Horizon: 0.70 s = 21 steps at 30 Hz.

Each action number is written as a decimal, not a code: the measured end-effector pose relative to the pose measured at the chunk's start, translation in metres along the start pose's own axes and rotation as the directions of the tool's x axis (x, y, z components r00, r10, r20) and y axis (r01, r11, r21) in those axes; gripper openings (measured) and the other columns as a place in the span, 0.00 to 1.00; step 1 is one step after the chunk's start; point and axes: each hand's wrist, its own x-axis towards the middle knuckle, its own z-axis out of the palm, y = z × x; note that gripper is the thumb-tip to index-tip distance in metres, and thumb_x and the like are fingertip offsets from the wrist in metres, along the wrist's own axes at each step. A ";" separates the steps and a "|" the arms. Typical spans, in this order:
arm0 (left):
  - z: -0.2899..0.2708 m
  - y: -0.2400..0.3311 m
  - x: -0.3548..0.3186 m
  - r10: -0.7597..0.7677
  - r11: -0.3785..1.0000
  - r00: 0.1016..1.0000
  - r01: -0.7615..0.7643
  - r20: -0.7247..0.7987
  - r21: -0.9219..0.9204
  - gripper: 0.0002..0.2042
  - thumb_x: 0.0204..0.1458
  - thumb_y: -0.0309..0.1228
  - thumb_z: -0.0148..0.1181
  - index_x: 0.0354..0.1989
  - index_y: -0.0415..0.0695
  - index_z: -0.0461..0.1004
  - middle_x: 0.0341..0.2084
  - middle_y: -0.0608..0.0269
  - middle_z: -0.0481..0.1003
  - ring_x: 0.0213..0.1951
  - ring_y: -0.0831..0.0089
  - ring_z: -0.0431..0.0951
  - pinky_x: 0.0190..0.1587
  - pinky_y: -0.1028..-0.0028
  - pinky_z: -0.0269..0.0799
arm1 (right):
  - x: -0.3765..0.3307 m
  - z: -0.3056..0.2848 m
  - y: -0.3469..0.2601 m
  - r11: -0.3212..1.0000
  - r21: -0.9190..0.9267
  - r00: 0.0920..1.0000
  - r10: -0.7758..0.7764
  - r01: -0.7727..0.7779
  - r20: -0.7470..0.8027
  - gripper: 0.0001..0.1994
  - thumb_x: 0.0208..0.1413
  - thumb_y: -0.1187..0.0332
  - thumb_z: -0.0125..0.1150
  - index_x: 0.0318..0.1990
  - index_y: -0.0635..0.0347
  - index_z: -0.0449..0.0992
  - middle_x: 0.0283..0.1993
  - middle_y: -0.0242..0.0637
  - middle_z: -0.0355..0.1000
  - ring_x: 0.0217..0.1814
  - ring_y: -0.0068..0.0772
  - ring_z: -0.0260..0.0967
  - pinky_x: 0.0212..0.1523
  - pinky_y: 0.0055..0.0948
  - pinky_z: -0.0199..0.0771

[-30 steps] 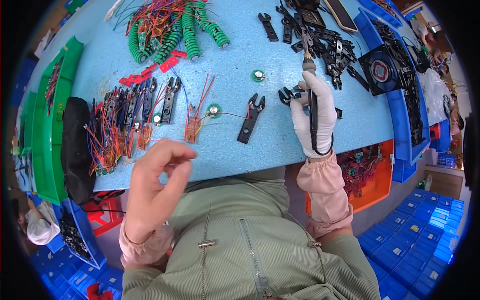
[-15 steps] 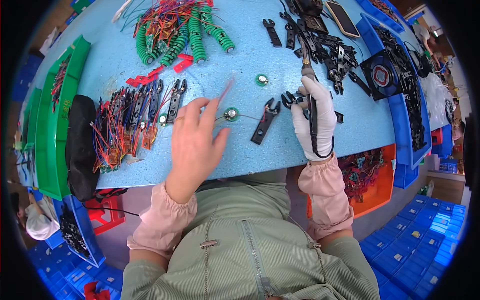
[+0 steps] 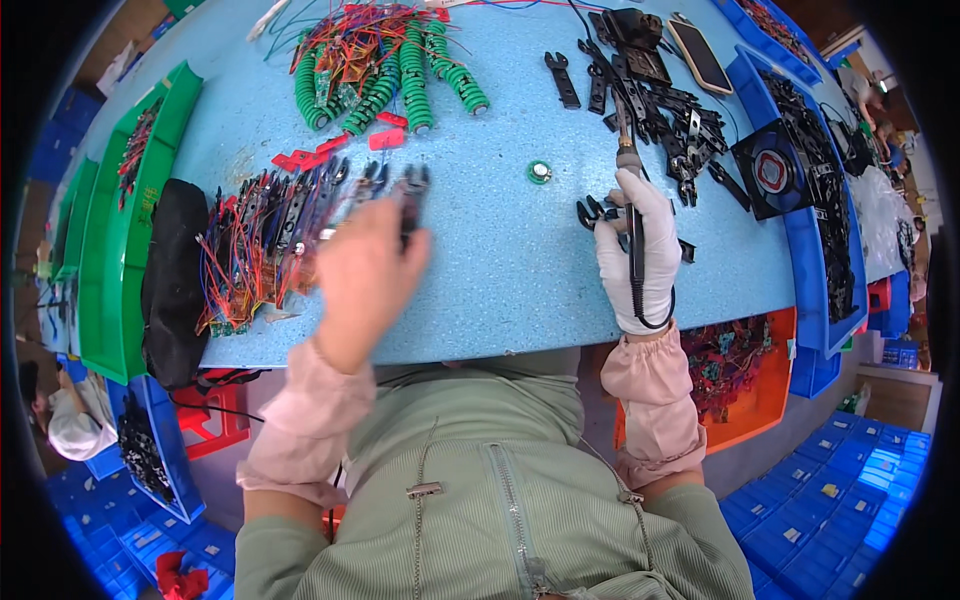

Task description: The person solders wires to electronic sensor components using a soldering iron and then solders the sensors onto mechanical robotic finger pieces.

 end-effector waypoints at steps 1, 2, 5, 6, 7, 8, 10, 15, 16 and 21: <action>-0.004 -0.020 -0.003 -0.013 0.998 1.000 0.014 -0.023 0.060 0.13 0.50 0.34 0.66 0.43 0.45 0.75 0.33 0.59 0.79 0.31 0.57 0.80 0.32 0.63 0.74 | 0.000 0.001 -0.001 1.000 0.002 1.000 0.003 -0.003 -0.002 0.34 0.40 0.91 0.58 0.60 0.59 0.73 0.54 0.37 0.72 0.48 0.29 0.74 0.41 0.22 0.73; -0.007 -0.038 -0.005 -0.021 0.993 0.999 0.027 -0.048 0.116 0.14 0.51 0.34 0.66 0.45 0.46 0.76 0.35 0.60 0.80 0.33 0.57 0.81 0.34 0.62 0.75 | 0.000 0.001 -0.002 1.000 0.014 1.000 -0.003 0.003 -0.003 0.34 0.40 0.91 0.58 0.60 0.59 0.73 0.54 0.37 0.72 0.48 0.29 0.74 0.41 0.22 0.73; -0.019 -0.078 -0.004 -0.180 0.952 0.983 0.169 0.023 0.257 0.19 0.50 0.34 0.67 0.51 0.47 0.76 0.40 0.60 0.80 0.37 0.56 0.80 0.40 0.62 0.75 | 0.003 0.001 -0.004 0.999 0.047 1.000 -0.023 0.023 -0.005 0.34 0.40 0.91 0.58 0.60 0.58 0.73 0.54 0.37 0.72 0.47 0.29 0.74 0.41 0.22 0.73; -0.022 -0.076 -0.002 -0.175 0.953 0.984 0.164 0.022 0.256 0.19 0.50 0.34 0.67 0.51 0.47 0.76 0.40 0.60 0.80 0.37 0.56 0.80 0.40 0.62 0.75 | 0.003 0.002 -0.003 0.999 0.044 1.000 -0.022 0.022 -0.010 0.34 0.40 0.91 0.58 0.60 0.58 0.73 0.54 0.37 0.72 0.47 0.29 0.74 0.41 0.22 0.73; -0.025 -0.072 -0.003 -0.114 0.947 0.992 0.128 -0.062 0.296 0.20 0.49 0.34 0.67 0.51 0.47 0.75 0.42 0.60 0.79 0.39 0.56 0.79 0.42 0.61 0.73 | 0.003 0.002 -0.002 0.999 0.046 1.000 -0.028 0.028 -0.010 0.34 0.40 0.91 0.57 0.60 0.58 0.73 0.54 0.38 0.72 0.47 0.29 0.74 0.41 0.22 0.73; -0.027 -0.066 -0.003 -0.045 0.938 0.989 0.091 -0.141 0.334 0.21 0.47 0.34 0.68 0.52 0.47 0.75 0.43 0.59 0.78 0.41 0.56 0.78 0.45 0.60 0.72 | 0.003 0.002 -0.002 0.999 0.043 0.999 -0.031 0.031 -0.013 0.34 0.40 0.91 0.57 0.60 0.58 0.73 0.54 0.38 0.72 0.47 0.29 0.74 0.41 0.22 0.73; -0.029 -0.052 0.000 0.098 0.912 0.953 0.030 -0.287 0.410 0.23 0.45 0.34 0.69 0.52 0.47 0.75 0.46 0.58 0.76 0.45 0.56 0.76 0.50 0.58 0.69 | 0.002 0.001 0.000 0.999 0.033 0.999 -0.037 0.038 -0.016 0.34 0.40 0.91 0.57 0.60 0.58 0.73 0.54 0.38 0.72 0.46 0.28 0.73 0.41 0.22 0.73; -0.009 0.053 0.030 0.229 0.919 0.967 -0.253 -0.113 -0.301 0.24 0.43 0.32 0.69 0.52 0.45 0.74 0.45 0.54 0.74 0.43 0.53 0.75 0.49 0.59 0.70 | 0.001 0.000 -0.005 0.999 0.024 0.999 -0.034 0.035 -0.010 0.34 0.39 0.90 0.57 0.59 0.58 0.74 0.56 0.39 0.72 0.47 0.31 0.74 0.44 0.24 0.74; 0.006 0.070 0.041 0.214 0.903 0.973 -0.229 -0.082 -0.364 0.21 0.43 0.31 0.68 0.49 0.45 0.75 0.43 0.54 0.73 0.42 0.52 0.76 0.47 0.59 0.72 | 0.002 0.001 -0.005 0.999 0.025 0.999 -0.046 0.046 -0.005 0.34 0.39 0.90 0.57 0.59 0.58 0.74 0.56 0.39 0.72 0.47 0.31 0.74 0.44 0.24 0.74; 0.063 0.077 0.072 0.226 0.892 0.974 -0.201 0.016 -0.405 0.14 0.47 0.26 0.65 0.45 0.45 0.77 0.41 0.58 0.74 0.41 0.57 0.76 0.43 0.63 0.73 | 0.002 0.003 -0.007 0.995 -0.005 0.994 -0.098 0.099 0.037 0.35 0.38 0.90 0.57 0.60 0.58 0.73 0.58 0.41 0.72 0.49 0.35 0.74 0.48 0.27 0.74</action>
